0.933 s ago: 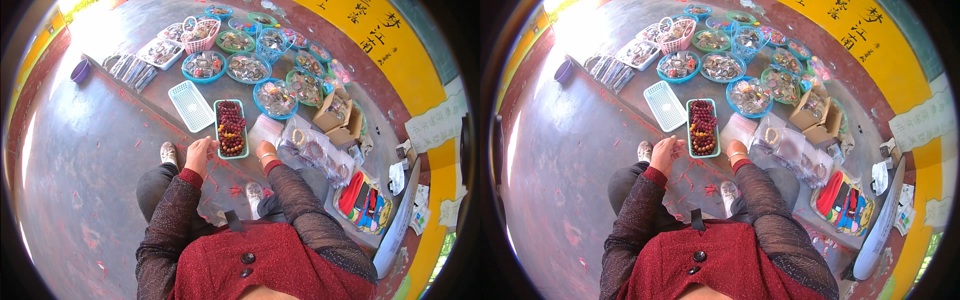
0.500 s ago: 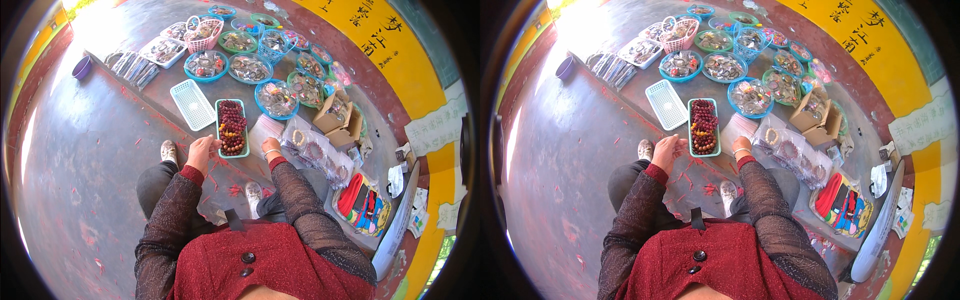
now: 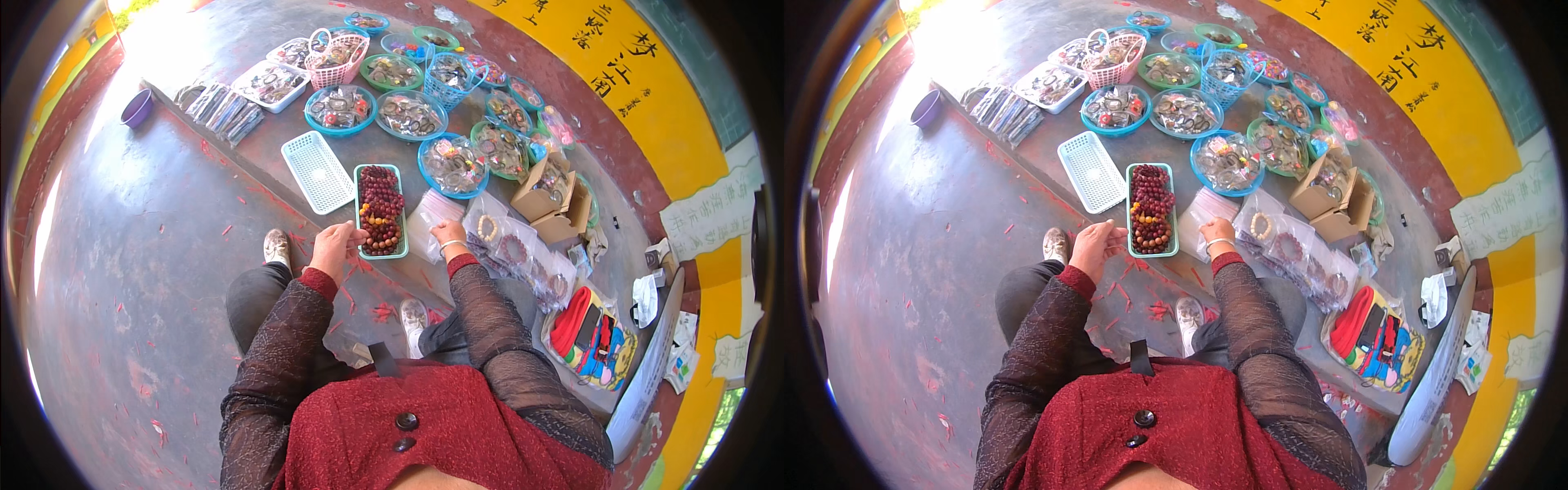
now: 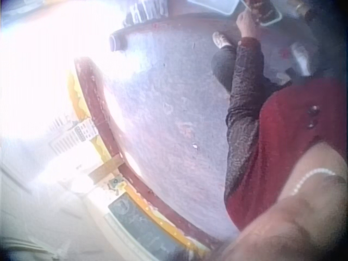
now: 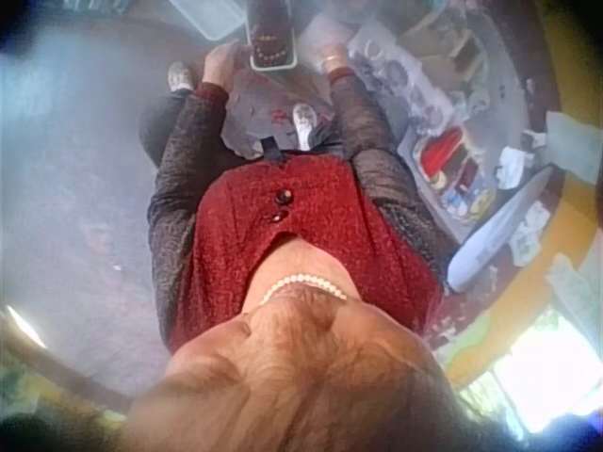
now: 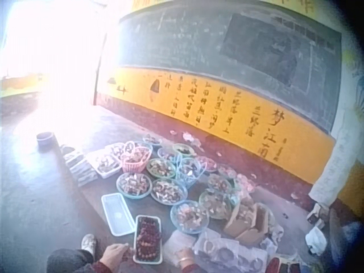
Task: The person sits on the floor and repeatedly picks up beaded bracelets from a rectangular tray, places them into small clear plastic bags, and sets the packaged items aside. The workspace includes multiple baskets of beads and other supplies arranged on the floor.
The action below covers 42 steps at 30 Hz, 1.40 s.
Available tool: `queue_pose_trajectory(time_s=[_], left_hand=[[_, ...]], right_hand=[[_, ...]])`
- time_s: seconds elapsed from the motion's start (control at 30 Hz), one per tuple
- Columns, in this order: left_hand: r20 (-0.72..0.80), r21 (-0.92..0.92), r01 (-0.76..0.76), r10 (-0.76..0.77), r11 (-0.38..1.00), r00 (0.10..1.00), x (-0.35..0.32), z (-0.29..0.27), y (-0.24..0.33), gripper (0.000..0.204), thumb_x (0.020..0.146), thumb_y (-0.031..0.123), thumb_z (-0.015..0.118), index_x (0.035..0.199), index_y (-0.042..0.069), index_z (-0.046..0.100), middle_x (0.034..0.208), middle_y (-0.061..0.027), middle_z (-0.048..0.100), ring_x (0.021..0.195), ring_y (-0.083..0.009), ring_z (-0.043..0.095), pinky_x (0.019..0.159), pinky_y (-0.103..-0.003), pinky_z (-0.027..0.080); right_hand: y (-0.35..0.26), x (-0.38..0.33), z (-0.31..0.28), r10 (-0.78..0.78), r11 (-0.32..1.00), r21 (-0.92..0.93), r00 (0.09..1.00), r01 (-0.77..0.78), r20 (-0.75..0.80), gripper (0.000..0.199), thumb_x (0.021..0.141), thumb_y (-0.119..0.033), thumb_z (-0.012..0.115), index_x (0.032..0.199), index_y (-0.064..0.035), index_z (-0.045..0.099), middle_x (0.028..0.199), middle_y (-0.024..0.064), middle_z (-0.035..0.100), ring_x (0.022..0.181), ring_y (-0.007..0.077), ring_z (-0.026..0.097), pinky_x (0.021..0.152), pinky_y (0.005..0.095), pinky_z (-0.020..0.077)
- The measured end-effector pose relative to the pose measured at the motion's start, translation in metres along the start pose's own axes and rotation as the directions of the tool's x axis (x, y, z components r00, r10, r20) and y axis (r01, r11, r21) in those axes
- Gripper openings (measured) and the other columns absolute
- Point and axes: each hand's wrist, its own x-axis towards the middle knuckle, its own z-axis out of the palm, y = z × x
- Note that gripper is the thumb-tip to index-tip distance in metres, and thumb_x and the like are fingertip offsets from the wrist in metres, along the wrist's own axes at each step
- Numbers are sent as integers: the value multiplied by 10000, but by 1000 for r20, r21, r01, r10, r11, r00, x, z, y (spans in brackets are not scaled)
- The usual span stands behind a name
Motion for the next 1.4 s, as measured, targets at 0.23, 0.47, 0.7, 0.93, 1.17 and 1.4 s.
queue_pose_trajectory(time_s=[0.23,0.47,0.7,0.93,1.17,1.4], left_hand=[[53,46,51,-53,998,997,4,16,-5,228,885,242,488,843,31,561,862,-64,633,770,-124,583,632,-253,442],[189,-98,360,-338,928,922,-8,29,0,479,886,382,493,1167,-5,460,1095,-119,555,956,-183,552,825,-335,449],[355,-199,260,-178,945,918,0,22,-17,614,865,563,402,1225,66,439,1102,-112,551,997,-204,530,837,-357,424],[267,-231,171,-106,958,958,-7,21,-7,458,883,375,484,1167,16,458,1016,-114,580,910,-202,575,792,-354,469],[169,-12,157,-153,988,974,3,13,-32,175,839,32,509,985,-58,543,870,-96,608,755,-172,611,679,-277,507],[142,-167,-96,121,981,982,-5,11,-5,166,829,1,514,980,-16,580,912,-102,626,849,-181,611,769,-272,481]], right_hand=[[-5,31,-53,-75,993,91,994,81,-77,171,673,-212,629,766,-70,654,760,168,630,735,321,615,662,378,473],[-82,-88,-90,-729,670,-18,654,742,-201,184,775,-156,537,919,-84,625,728,136,630,683,298,611,579,413,446],[-121,-179,-97,-974,214,-140,201,967,-105,254,738,-119,516,973,-60,593,940,93,625,857,206,607,688,321,456],[-105,-174,-85,-972,228,-217,236,949,10,251,722,-141,529,945,-52,602,944,91,625,864,197,603,692,321,456],[-99,-174,-78,-976,172,-235,198,957,90,276,695,-158,543,940,-45,601,924,75,620,860,184,598,680,298,452],[-95,-160,-96,-828,547,279,560,789,40,249,811,-253,571,977,-68,600,966,67,614,897,156,588,721,296,455]])
